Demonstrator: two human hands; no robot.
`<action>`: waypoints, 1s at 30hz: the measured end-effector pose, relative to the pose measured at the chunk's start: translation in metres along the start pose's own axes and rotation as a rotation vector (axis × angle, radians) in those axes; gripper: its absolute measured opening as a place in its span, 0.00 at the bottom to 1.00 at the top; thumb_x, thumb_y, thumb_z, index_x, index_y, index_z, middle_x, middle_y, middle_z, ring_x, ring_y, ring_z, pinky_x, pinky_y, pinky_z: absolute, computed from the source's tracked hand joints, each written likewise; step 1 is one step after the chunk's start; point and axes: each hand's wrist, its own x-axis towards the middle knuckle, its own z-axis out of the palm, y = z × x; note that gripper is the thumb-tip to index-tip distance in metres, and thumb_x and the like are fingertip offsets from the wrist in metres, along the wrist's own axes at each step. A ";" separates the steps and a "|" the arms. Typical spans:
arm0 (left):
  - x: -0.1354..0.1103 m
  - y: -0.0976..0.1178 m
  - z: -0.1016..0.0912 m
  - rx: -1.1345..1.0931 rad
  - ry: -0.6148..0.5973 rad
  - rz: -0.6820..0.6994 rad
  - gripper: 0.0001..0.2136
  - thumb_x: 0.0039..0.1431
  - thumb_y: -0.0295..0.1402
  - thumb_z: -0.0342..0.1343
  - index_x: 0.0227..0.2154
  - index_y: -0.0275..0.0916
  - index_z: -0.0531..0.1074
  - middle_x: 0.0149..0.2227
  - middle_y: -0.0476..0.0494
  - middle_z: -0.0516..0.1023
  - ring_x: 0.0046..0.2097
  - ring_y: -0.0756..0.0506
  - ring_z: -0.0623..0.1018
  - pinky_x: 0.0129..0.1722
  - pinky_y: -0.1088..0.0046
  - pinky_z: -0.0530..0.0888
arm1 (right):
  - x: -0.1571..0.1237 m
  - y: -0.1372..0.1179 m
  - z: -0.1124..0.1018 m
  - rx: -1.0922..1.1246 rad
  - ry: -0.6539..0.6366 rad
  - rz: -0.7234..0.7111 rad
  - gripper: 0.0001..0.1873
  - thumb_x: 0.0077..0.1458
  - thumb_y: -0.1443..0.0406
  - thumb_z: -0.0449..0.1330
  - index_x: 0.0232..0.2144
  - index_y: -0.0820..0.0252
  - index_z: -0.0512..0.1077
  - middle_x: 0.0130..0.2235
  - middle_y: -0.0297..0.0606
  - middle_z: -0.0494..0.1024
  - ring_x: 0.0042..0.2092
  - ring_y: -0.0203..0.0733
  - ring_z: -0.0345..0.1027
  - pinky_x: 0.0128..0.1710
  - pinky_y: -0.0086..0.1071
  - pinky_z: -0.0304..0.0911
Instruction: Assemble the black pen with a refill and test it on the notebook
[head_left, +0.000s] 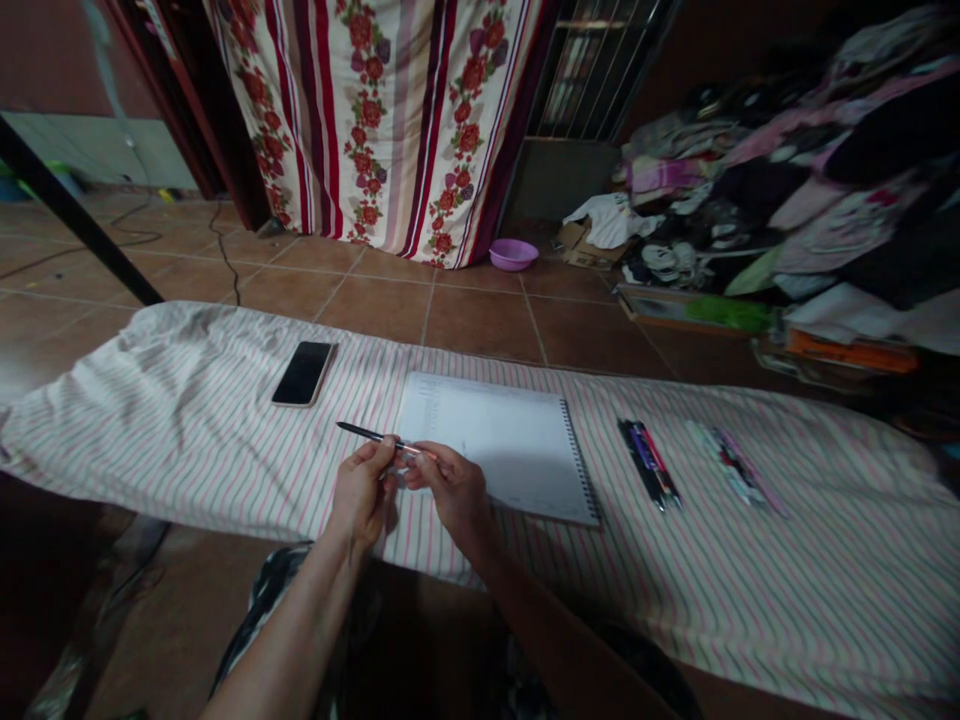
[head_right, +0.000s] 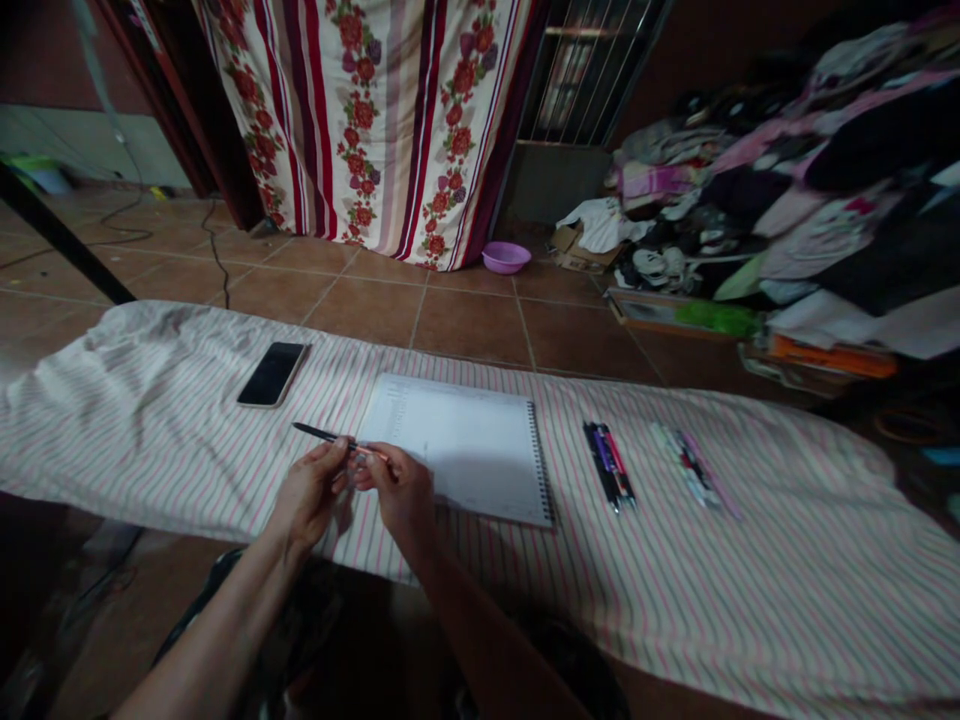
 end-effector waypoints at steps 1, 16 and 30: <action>0.000 0.000 0.000 -0.004 -0.006 -0.007 0.11 0.38 0.31 0.66 0.20 0.31 0.69 0.20 0.46 0.71 0.20 0.56 0.65 0.15 0.85 0.57 | 0.000 0.000 0.000 -0.014 -0.006 -0.015 0.11 0.48 0.59 0.58 0.33 0.59 0.74 0.24 0.34 0.79 0.24 0.40 0.74 0.26 0.32 0.72; -0.002 -0.001 0.009 -0.088 -0.032 -0.127 0.08 0.54 0.25 0.54 0.21 0.28 0.70 0.19 0.47 0.68 0.16 0.59 0.61 0.10 0.88 0.54 | 0.003 0.000 -0.007 -0.117 0.043 -0.059 0.09 0.48 0.60 0.58 0.32 0.57 0.73 0.24 0.31 0.77 0.23 0.36 0.71 0.24 0.29 0.70; -0.007 -0.006 0.016 -0.117 -0.031 -0.152 0.08 0.53 0.24 0.54 0.20 0.31 0.67 0.17 0.51 0.65 0.15 0.60 0.58 0.12 0.88 0.56 | 0.003 -0.006 -0.010 -0.174 0.045 -0.037 0.08 0.47 0.59 0.57 0.28 0.58 0.67 0.19 0.28 0.71 0.19 0.34 0.65 0.19 0.26 0.62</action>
